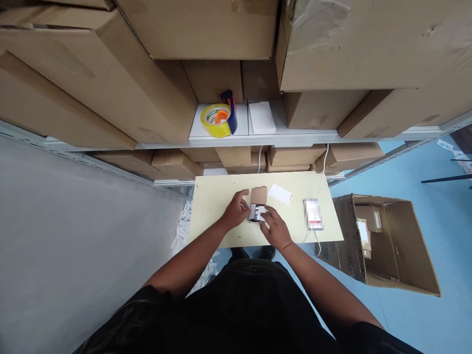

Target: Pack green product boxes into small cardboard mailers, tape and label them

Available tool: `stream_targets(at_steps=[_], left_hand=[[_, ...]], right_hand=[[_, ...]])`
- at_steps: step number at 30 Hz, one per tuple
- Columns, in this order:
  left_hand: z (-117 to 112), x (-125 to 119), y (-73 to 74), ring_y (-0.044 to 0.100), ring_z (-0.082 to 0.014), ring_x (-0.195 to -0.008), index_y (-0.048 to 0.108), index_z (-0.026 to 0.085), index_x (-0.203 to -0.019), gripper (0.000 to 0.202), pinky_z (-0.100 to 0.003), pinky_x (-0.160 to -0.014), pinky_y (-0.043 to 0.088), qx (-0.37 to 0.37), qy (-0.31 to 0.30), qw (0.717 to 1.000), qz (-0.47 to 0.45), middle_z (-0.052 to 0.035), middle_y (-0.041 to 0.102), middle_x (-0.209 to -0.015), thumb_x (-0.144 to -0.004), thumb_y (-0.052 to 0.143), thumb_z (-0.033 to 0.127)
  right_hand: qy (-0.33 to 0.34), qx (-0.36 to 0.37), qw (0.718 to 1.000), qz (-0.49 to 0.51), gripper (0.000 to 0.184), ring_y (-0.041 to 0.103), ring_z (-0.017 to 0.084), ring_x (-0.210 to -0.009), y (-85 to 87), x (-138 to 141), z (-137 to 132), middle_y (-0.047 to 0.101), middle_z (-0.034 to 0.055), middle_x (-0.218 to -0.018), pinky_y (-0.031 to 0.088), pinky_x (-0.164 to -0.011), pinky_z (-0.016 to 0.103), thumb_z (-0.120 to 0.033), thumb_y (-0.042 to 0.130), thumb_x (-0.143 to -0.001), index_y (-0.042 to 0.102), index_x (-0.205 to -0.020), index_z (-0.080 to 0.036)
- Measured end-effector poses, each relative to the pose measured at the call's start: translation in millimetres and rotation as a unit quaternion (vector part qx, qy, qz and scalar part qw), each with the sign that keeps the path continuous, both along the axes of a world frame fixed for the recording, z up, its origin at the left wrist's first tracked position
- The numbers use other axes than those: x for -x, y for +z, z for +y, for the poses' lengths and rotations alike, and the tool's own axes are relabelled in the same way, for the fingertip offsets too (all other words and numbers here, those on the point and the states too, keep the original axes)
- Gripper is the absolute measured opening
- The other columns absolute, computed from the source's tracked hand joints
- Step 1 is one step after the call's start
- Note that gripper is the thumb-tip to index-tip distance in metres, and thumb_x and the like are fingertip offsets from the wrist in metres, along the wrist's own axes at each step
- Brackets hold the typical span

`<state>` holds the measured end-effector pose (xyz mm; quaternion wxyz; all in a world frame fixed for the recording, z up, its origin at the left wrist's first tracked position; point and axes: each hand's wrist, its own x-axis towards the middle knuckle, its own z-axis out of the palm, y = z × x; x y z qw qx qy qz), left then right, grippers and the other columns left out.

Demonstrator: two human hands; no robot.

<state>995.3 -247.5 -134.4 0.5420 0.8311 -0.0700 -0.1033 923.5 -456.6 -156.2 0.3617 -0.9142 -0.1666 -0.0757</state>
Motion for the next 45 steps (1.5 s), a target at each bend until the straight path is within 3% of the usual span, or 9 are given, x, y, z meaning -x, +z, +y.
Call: stream_targets(at_steps=[3, 7, 11, 18, 24, 30, 37, 43, 45], left_hand=[[2, -25, 17.6, 0.063, -0.0128, -0.080, 0.045, 0.025, -0.148, 0.068, -0.033, -0.079, 0.058, 0.012, -0.061, 0.998, 0.033, -0.0090, 0.057, -0.141, -0.084, 0.068, 0.021], [8, -16, 29.3, 0.061, -0.0227, -0.106, 0.066, 0.023, -0.125, 0.038, -0.040, -0.095, 0.055, -0.049, -0.145, 0.979, -0.134, -0.0072, 0.067, -0.120, -0.089, 0.072, 0.035], [13, 14, 17.0, 0.059, -0.0241, -0.109, 0.073, 0.021, -0.106, 0.014, -0.041, -0.096, 0.054, -0.112, -0.182, 0.948, -0.235, -0.0076, 0.069, -0.108, -0.096, 0.064, 0.026], [16, 26, -0.5, 0.060, -0.0248, -0.106, 0.072, 0.019, -0.102, 0.024, -0.043, -0.094, 0.055, -0.196, -0.210, 0.918, -0.272, -0.0102, 0.068, -0.108, -0.102, 0.049, 0.020], [18, 26, 2.7, 0.061, -0.0269, -0.113, 0.070, 0.022, -0.111, 0.020, -0.047, -0.100, 0.054, -0.176, -0.229, 0.926, -0.242, -0.0103, 0.067, -0.111, -0.100, 0.054, 0.026], [22, 30, 2.4, 0.060, -0.0274, -0.122, 0.070, 0.023, -0.111, 0.021, -0.048, -0.106, 0.052, -0.161, -0.234, 0.931, -0.228, -0.0111, 0.068, -0.115, -0.098, 0.054, 0.024], [17, 54, -13.7, 0.045, -0.0340, -0.145, 0.069, 0.023, -0.116, 0.024, -0.058, -0.118, 0.041, -0.151, -0.154, 0.948, -0.234, -0.0131, 0.061, -0.139, -0.092, 0.064, 0.023], [-1, 78, -28.5, 0.058, -0.0279, -0.131, 0.050, 0.024, -0.138, 0.057, -0.047, -0.099, 0.059, -0.025, 0.008, 0.995, -0.095, -0.0140, 0.047, -0.152, -0.085, 0.069, 0.018], [-3, 79, -36.6, 0.061, -0.0270, -0.127, 0.043, 0.025, -0.144, 0.069, -0.043, -0.092, 0.062, 0.023, 0.047, 0.999, -0.009, -0.0147, 0.047, -0.152, -0.081, 0.070, 0.016]], right_hand=[[-0.015, -0.012, 1.000, 0.009, 0.026, 0.068, 0.027, -0.116, 2.1, -1, -1, 0.058, 0.0153, -0.143, 0.059, -0.101, 0.047, -0.033, 0.057, -0.100, 0.066, -0.123, -0.024], [-0.049, -0.052, 0.996, 0.057, 0.037, 0.072, 0.025, -0.104, 1.0, 2, -4, 0.061, 0.0146, -0.141, 0.063, -0.092, 0.045, -0.037, 0.062, -0.097, 0.059, -0.132, -0.024], [-0.094, -0.069, 0.989, 0.096, 0.059, 0.075, 0.025, -0.093, -4.4, 6, -4, 0.068, 0.0134, -0.130, 0.065, -0.083, 0.044, -0.038, 0.068, -0.092, 0.047, -0.146, -0.023], [-0.036, -0.058, 0.998, 0.017, 0.041, 0.066, 0.026, -0.122, -6.2, 8, -3, 0.060, 0.0133, -0.143, 0.062, -0.099, 0.043, -0.037, 0.064, -0.096, 0.061, -0.136, -0.026], [-0.030, -0.034, 0.999, 0.021, 0.034, 0.073, 0.022, -0.095, -2.4, 6, -5, 0.064, 0.0126, -0.137, 0.065, -0.092, 0.044, -0.039, 0.058, -0.100, 0.067, -0.130, -0.027], [-0.004, 0.025, 1.000, -0.004, 0.033, 0.071, 0.026, -0.108, -4.6, 5, -6, 0.065, 0.0151, -0.131, 0.063, -0.094, 0.045, -0.036, 0.054, -0.102, 0.071, -0.127, -0.023], [0.026, 0.091, 0.996, -0.001, 0.037, 0.062, 0.034, -0.124, -0.8, 15, -10, 0.063, 0.0149, -0.141, 0.055, -0.104, 0.055, -0.033, 0.061, -0.098, 0.067, -0.134, -0.027], [-0.076, -0.103, 0.980, 0.151, 0.080, 0.073, 0.026, -0.101, -26.9, 24, -1, 0.057, 0.0169, -0.148, 0.064, -0.086, 0.046, -0.041, 0.070, -0.088, 0.033, -0.158, -0.026], [-0.079, -0.158, 0.962, 0.208, 0.081, 0.075, 0.025, -0.100, -42.9, 24, 3, 0.065, 0.0140, -0.140, 0.064, -0.085, 0.045, -0.039, 0.071, -0.086, 0.034, -0.157, -0.027]])
